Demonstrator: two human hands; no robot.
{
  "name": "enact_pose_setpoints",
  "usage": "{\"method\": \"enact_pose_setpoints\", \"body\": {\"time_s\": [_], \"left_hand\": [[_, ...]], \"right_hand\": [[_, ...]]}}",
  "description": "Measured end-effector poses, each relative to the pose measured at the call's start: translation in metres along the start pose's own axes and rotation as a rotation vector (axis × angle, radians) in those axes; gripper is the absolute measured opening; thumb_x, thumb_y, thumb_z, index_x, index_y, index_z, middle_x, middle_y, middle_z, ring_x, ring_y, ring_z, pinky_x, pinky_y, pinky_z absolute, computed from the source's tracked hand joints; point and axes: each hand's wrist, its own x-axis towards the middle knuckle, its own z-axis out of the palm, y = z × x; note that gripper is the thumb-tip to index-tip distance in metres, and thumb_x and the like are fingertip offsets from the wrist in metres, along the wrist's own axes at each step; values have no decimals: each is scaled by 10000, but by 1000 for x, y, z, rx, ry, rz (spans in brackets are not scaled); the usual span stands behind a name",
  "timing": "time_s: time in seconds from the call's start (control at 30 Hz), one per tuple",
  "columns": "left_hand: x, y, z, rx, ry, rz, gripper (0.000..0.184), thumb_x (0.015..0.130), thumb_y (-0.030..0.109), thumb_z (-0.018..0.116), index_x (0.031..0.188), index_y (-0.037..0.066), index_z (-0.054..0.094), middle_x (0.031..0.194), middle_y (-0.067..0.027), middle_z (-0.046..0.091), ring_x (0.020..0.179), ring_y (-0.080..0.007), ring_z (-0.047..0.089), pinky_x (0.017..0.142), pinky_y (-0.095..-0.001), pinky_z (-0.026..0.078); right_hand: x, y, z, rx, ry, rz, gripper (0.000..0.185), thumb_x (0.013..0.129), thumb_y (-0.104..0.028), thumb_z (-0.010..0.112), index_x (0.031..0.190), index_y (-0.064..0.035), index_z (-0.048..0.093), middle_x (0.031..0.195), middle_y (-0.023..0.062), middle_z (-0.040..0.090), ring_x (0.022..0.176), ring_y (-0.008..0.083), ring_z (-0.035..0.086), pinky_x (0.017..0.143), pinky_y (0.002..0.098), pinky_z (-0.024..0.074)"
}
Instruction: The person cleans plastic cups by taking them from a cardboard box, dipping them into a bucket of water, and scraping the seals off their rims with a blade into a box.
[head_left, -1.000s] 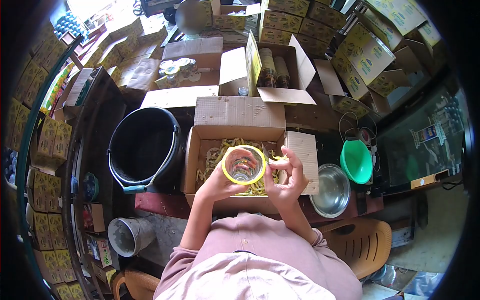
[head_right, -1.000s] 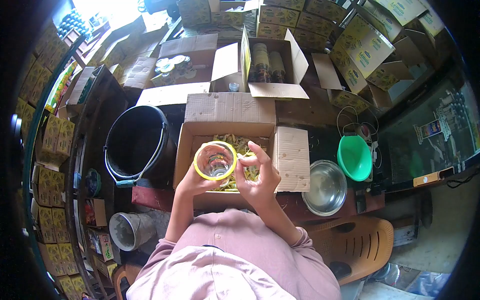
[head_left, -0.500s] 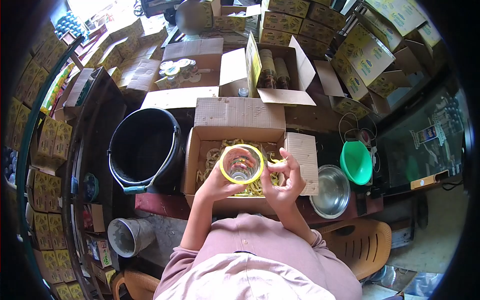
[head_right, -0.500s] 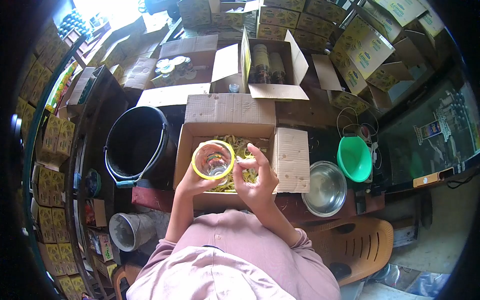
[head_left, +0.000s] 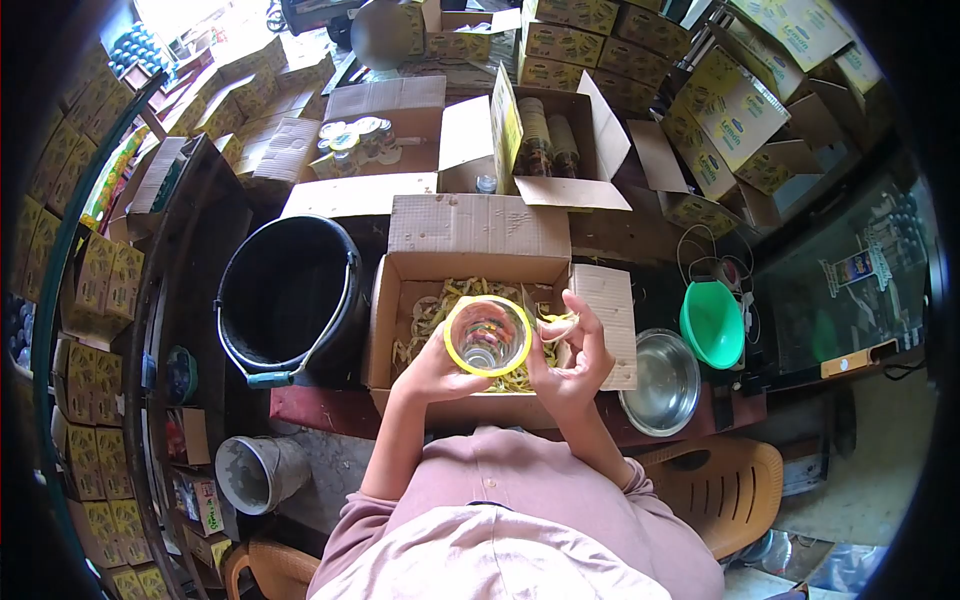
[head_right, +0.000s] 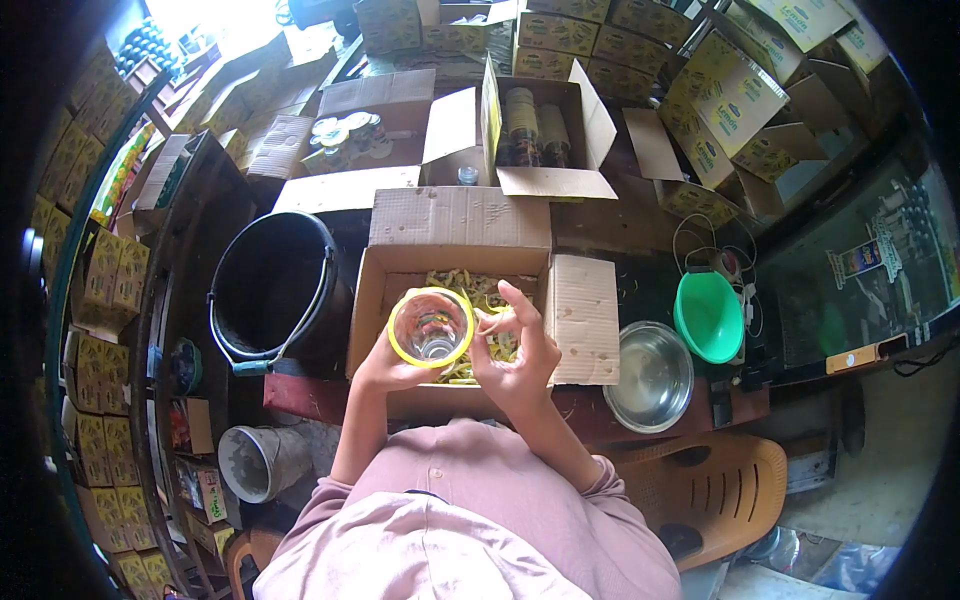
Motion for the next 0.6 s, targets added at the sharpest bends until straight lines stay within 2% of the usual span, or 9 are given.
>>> {"method": "enact_pose_setpoints", "body": {"time_s": [0.13, 0.23, 0.33, 0.43, 0.6], "left_hand": [[1, -3, 0, -65, 65, 39, 572, 603, 45, 704, 1111, 27, 441, 1060, -69, 484, 954, -142, 518, 829, -276, 435], [2, -1, 3, 10, 102, -62, 617, 549, 109, 774, 1078, 38, 464, 1047, -62, 469, 987, -152, 485, 834, -277, 426], [1, 0, 4, 104, 29, -72, 592, 545, 83, 769, 1060, 47, 480, 1020, -57, 481, 975, -149, 489, 821, -270, 432], [3, 5, 7, -9, 61, -72, 567, 548, 59, 759, 1048, 56, 492, 1009, -55, 490, 962, -151, 494, 813, -268, 438], [4, 5, 3, -20, -6, -85, 580, 549, 51, 757, 1062, 53, 488, 1019, -54, 487, 957, -152, 496, 816, -272, 438]], "right_hand": [[-3, -3, 1, 22, 2, 6, 568, 640, 41, 675, 1161, 0, 453, 678, 88, 620, 647, 151, 634, 637, 245, 481], [-5, -4, 0, 11, -9, 7, 556, 652, 36, 676, 1159, 5, 451, 691, 95, 621, 650, 147, 633, 634, 238, 477], [-1, -6, -2, 34, -15, 3, 550, 657, 34, 679, 1157, 8, 451, 694, 97, 624, 648, 147, 633, 626, 234, 475], [-1, -6, -1, 57, -12, 19, 554, 655, 36, 680, 1158, 7, 450, 692, 95, 623, 652, 145, 633, 619, 232, 474], [-2, -5, -3, 42, -27, 14, 555, 655, 42, 679, 1160, 5, 452, 680, 87, 617, 657, 138, 630, 617, 231, 474]]}}
